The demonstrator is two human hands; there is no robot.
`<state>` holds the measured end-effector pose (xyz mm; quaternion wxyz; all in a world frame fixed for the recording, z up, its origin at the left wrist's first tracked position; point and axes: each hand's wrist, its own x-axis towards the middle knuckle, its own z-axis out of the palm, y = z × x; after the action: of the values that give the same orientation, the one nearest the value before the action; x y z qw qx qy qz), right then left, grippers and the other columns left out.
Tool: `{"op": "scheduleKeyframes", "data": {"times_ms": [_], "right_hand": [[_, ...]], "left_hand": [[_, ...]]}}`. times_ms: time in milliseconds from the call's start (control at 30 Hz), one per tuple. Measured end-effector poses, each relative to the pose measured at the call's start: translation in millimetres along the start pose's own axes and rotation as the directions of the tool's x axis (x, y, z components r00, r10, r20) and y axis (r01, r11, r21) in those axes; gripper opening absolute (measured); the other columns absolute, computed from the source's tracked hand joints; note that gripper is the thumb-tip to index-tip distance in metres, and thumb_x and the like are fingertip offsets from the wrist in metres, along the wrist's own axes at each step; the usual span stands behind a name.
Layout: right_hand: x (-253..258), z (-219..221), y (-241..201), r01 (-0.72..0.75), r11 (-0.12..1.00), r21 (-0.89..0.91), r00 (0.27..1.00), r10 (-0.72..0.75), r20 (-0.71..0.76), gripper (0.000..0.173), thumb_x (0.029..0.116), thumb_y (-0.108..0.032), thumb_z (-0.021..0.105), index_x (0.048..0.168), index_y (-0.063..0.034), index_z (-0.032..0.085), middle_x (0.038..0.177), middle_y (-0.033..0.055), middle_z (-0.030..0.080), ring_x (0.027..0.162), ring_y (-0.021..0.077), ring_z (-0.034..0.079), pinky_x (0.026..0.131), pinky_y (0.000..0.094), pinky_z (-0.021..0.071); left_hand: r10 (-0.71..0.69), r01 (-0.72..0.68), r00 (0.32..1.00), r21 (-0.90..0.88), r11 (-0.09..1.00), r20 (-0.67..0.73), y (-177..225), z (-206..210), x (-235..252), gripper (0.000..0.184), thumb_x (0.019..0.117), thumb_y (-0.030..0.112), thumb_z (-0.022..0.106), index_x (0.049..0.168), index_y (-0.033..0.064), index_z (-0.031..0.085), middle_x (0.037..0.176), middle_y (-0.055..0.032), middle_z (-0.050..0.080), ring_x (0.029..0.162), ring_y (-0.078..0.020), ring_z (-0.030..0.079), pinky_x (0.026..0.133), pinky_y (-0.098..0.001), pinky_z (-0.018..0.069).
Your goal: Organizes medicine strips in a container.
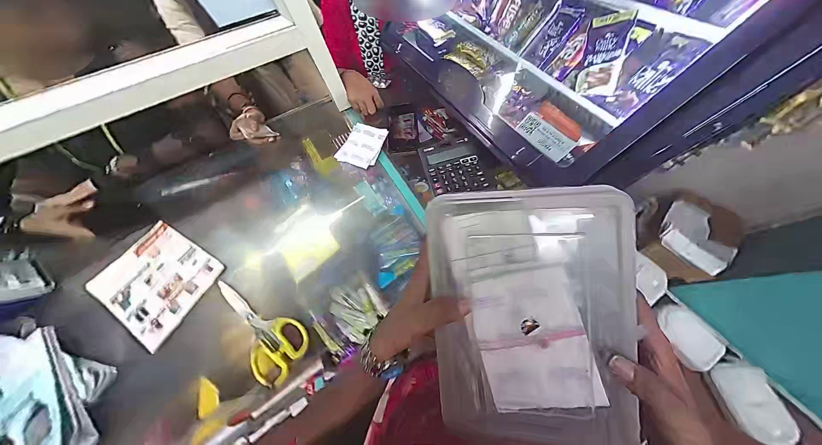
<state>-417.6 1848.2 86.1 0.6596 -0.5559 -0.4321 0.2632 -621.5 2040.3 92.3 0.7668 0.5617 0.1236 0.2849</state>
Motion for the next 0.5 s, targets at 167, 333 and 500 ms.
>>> {"op": "scheduleKeyframes", "data": {"times_ms": [167,333,500], "right_hand": [[-24.7,-85.6,-2.1,-0.068,0.998,0.002,0.987,0.067,-0.146,0.099,0.0879,-0.045,0.071,0.145,0.0183,0.021,0.137,-0.0001,0.054,0.12,-0.0091,0.055,0.104,0.0141,0.0463],[-26.5,-119.9,-0.4,-0.164,0.985,0.058,0.985,0.167,-0.047,0.095,0.0915,-0.044,0.066,0.147,0.0177,0.021,0.134,0.0044,0.054,0.115,-0.0091,0.056,0.1,0.0143,0.0485],[-10.2,-124.2,7.1,-0.166,0.984,0.066,0.979,0.157,0.128,0.084,0.0948,-0.036,0.064,0.149,0.0159,0.026,0.142,0.0113,0.052,0.123,-0.0031,0.054,0.104,0.0185,0.0472]], "left_hand": [[-0.105,0.106,0.994,-0.054,0.993,0.016,-22.3,95.0,41.0,0.099,0.0885,0.021,0.067,0.157,0.0024,-0.001,0.133,0.0014,0.056,0.111,-0.0018,0.063,0.096,-0.0249,0.0553],[-0.221,0.209,0.966,-0.096,0.973,-0.136,-27.1,132.4,38.5,0.1,0.0857,0.022,0.065,0.16,0.0127,-0.001,0.133,-0.0035,0.058,0.109,-0.0086,0.066,0.093,-0.0296,0.0575],[-0.215,0.182,0.919,-0.127,0.975,-0.331,-26.6,131.7,26.3,0.089,0.0861,0.025,0.062,0.158,0.016,0.01,0.121,-0.0044,0.065,0.102,-0.0123,0.069,0.087,-0.0321,0.0601]]}}
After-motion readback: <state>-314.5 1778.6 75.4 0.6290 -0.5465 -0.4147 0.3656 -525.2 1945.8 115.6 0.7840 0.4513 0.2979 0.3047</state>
